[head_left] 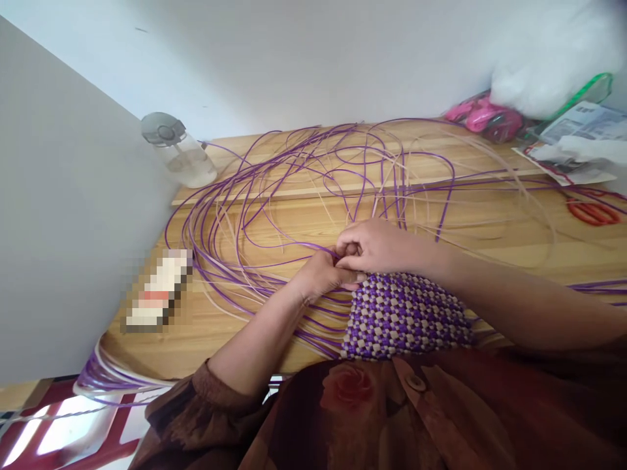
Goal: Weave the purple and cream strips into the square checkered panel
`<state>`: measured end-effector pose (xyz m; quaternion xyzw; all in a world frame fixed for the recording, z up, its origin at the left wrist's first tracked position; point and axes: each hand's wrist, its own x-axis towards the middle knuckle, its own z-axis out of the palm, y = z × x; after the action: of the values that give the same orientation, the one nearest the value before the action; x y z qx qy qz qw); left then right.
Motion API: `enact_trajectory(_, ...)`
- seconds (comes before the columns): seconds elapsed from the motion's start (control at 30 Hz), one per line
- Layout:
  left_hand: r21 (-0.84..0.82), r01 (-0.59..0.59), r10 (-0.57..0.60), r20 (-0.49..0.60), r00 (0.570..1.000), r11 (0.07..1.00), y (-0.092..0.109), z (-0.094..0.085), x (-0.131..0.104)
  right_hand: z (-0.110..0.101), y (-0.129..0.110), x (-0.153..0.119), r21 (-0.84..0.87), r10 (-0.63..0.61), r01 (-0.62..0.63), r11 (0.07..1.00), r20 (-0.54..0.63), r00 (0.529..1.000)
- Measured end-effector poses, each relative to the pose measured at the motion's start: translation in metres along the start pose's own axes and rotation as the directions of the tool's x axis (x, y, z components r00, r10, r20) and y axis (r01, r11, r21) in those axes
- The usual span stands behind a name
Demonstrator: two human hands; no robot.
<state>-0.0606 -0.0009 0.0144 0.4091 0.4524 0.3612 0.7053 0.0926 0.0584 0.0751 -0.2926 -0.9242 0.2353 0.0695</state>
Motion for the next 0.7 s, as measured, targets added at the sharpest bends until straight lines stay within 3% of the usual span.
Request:
enact_trajectory(0.1,-0.105,0.020,-0.022,-0.018,1.000,0.994,0.001,0.004,0.001,0.010,-0.005,0.001,0.014,0.049,-0.048,0.999,-0.159,0.986)
enact_trajectory(0.2,-0.234,0.012,-0.022,-0.039,0.999,0.972,0.001,0.009,-0.001,0.010,0.015,0.002,0.301,0.351,-0.256,0.918,-0.321,0.880)
enact_trajectory(0.3,-0.228,-0.087,0.058,-0.130,0.990,0.970,-0.001,0.014,-0.002,0.008,0.043,-0.001,0.418,0.599,-0.468,0.778,-0.271,0.753)
enact_trajectory(0.4,-0.133,-0.202,0.179,-0.168,0.969,0.970,-0.005,0.017,-0.002,0.013,0.058,-0.006,0.353,0.642,-0.553,0.755,-0.225,0.733)
enact_trajectory(0.47,-0.108,-0.214,0.198,-0.142,0.970,0.971,-0.007,0.016,-0.001,0.018,0.059,-0.008,0.262,0.527,-0.460,0.848,-0.340,0.778)
enact_trajectory(0.5,-0.116,-0.200,0.185,-0.130,0.974,0.973,-0.007,0.016,0.000,0.020,0.057,-0.008,0.186,0.405,-0.359,0.914,-0.425,0.810)
enact_trajectory(0.57,-0.144,-0.162,0.146,-0.115,0.982,0.976,-0.007,0.014,0.001,0.022,0.052,-0.007,-0.034,0.040,-0.068,0.997,-0.528,0.848)
enact_trajectory(0.63,-0.157,-0.142,0.124,-0.118,0.985,0.977,-0.007,0.013,0.002,0.021,0.049,-0.004,-0.221,-0.290,0.206,0.953,-0.484,0.825)
enact_trajectory(0.7,-0.154,-0.132,0.115,-0.116,0.987,0.979,-0.005,0.013,0.001,0.018,0.048,0.000,-0.310,-0.459,0.352,0.883,-0.414,0.786)
